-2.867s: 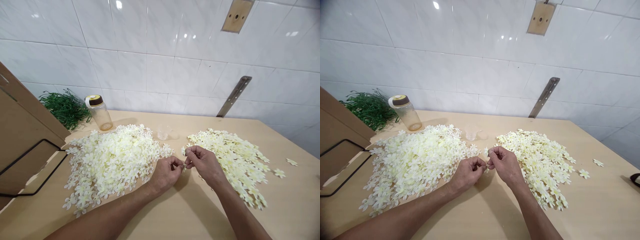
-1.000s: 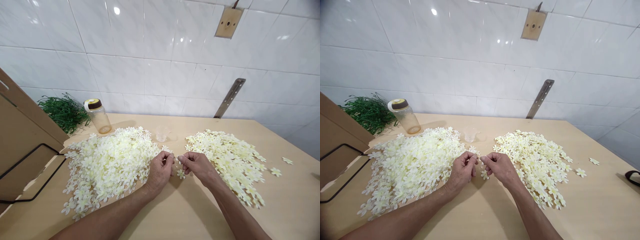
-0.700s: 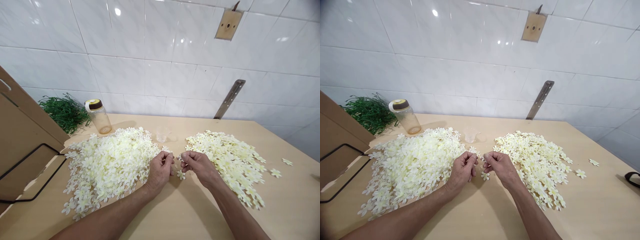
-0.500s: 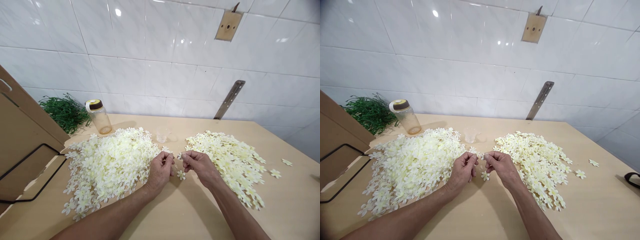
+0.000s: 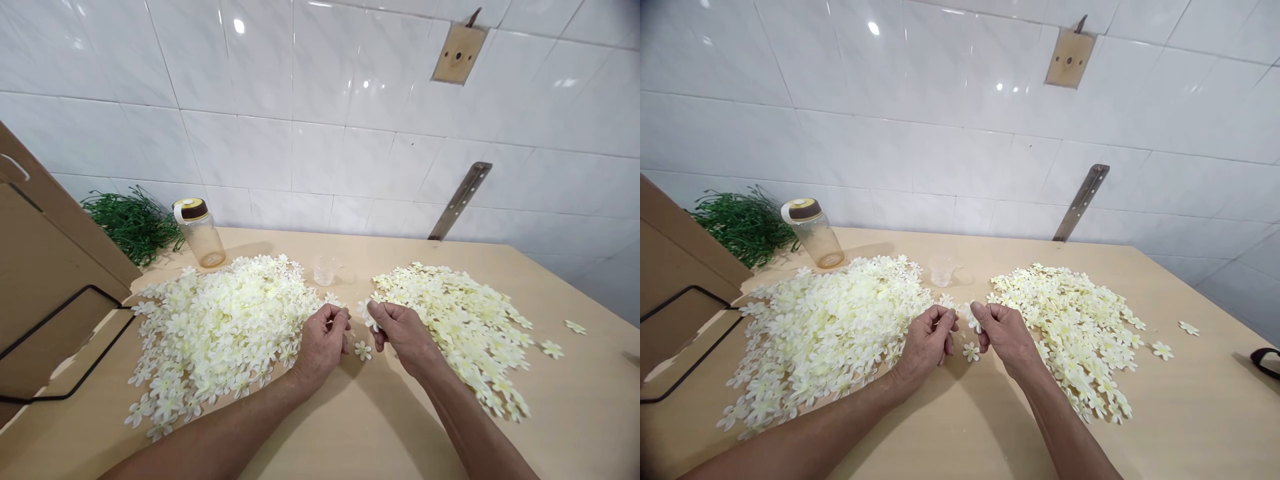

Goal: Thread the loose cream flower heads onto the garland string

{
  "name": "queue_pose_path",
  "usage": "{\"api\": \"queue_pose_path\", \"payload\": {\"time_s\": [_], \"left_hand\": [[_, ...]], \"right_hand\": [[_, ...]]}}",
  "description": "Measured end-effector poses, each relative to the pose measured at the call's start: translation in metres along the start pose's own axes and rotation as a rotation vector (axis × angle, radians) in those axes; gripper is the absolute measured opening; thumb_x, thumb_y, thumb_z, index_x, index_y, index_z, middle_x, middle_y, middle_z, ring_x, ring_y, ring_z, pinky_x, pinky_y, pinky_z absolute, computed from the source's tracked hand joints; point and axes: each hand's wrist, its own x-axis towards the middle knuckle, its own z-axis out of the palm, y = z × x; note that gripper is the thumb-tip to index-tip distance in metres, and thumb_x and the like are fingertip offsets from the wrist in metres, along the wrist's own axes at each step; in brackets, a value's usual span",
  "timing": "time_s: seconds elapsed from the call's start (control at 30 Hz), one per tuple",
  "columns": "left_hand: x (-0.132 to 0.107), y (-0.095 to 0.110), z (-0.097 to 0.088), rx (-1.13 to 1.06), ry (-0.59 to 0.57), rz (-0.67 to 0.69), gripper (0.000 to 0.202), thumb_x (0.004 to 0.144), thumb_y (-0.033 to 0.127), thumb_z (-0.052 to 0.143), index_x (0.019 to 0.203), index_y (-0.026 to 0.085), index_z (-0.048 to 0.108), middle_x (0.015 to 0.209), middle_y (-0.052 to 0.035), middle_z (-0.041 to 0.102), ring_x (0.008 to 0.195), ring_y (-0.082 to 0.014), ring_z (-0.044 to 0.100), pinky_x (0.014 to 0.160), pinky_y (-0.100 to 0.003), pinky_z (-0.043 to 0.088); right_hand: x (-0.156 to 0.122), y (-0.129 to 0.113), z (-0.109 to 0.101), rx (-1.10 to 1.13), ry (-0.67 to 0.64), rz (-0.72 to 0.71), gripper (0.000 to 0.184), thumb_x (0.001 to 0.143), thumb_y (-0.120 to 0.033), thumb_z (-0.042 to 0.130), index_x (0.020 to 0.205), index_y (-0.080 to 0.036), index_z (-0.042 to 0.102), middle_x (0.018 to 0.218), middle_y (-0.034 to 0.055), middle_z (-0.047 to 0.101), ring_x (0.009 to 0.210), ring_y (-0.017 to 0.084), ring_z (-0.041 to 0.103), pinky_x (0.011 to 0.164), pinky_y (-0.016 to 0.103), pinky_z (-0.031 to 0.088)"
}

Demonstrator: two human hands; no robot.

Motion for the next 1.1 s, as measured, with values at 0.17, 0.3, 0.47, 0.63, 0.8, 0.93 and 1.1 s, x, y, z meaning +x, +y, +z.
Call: {"api": "queue_pose_path", "payload": {"time_s": [0.17,0.3,0.47,0.63,0.8,0.93,1.1], "left_hand": [[-0.003,0.007,0.001,-0.118,-0.149,-0.098,0.041,0.084,0.057,0.054,0.079,0.017,0.059,0.046,0.0036,0.053,0.031,-0.0084,0.042,0.031,-0.019,0.033],[-0.002,0.009,0.001,-0.251,-0.188,-0.167,0.046,0.082,0.061,0.055,0.076,0.016,0.059,0.048,0.0005,0.055,0.038,-0.0113,0.05,0.032,-0.02,0.036],[0.002,0.003,-0.001,-0.198,-0.164,-0.146,0.036,0.076,0.051,0.068,0.075,0.015,0.06,0.046,0.0023,0.055,0.033,-0.0082,0.043,0.03,-0.018,0.034],[0.004,0.0,-0.001,-0.175,-0.09,-0.143,0.034,0.079,0.049,0.065,0.072,0.016,0.058,0.045,0.0029,0.054,0.03,-0.0074,0.04,0.029,-0.018,0.032],[0.007,0.003,-0.001,-0.164,-0.008,-0.12,0.034,0.08,0.048,0.063,0.071,0.016,0.056,0.049,0.0028,0.056,0.03,-0.0066,0.04,0.029,-0.018,0.032],[0.009,0.005,-0.004,-0.135,0.097,-0.042,0.032,0.083,0.049,0.059,0.076,0.018,0.055,0.053,0.0041,0.055,0.032,-0.0066,0.04,0.03,-0.018,0.031],[0.007,0.005,-0.004,0.025,0.216,0.115,0.019,0.086,0.037,0.058,0.084,0.019,0.054,0.059,0.0056,0.051,0.045,-0.0066,0.045,0.044,-0.017,0.037]], "right_hand": [[-0.002,-0.002,0.0,-0.025,-0.101,-0.01,0.049,0.076,-0.063,0.064,0.058,-0.019,0.054,0.046,-0.0021,0.055,0.044,0.012,0.051,0.048,0.024,0.042],[-0.003,-0.003,-0.001,-0.114,-0.148,-0.005,0.048,0.081,-0.061,0.06,0.058,-0.019,0.053,0.046,-0.0036,0.051,0.042,0.011,0.047,0.045,0.022,0.038],[-0.003,0.0,-0.002,-0.122,-0.139,0.039,0.047,0.082,-0.059,0.06,0.057,-0.02,0.048,0.041,-0.008,0.038,0.036,0.008,0.032,0.039,0.021,0.028],[-0.003,-0.003,-0.002,0.021,-0.213,0.058,0.048,0.08,-0.061,0.061,0.06,-0.018,0.056,0.046,-0.0039,0.052,0.04,0.009,0.046,0.045,0.022,0.04],[-0.004,-0.007,-0.004,0.162,-0.291,0.119,0.043,0.071,-0.056,0.074,0.069,-0.014,0.063,0.057,-0.0007,0.061,0.05,0.012,0.058,0.056,0.026,0.05],[-0.003,-0.007,-0.007,0.16,-0.333,0.091,0.039,0.072,-0.051,0.077,0.075,-0.013,0.066,0.063,0.001,0.064,0.056,0.014,0.062,0.061,0.029,0.053],[-0.002,-0.004,-0.009,0.111,-0.287,0.04,0.039,0.077,-0.053,0.071,0.075,-0.014,0.064,0.061,0.0003,0.062,0.054,0.013,0.061,0.059,0.029,0.053]]}}
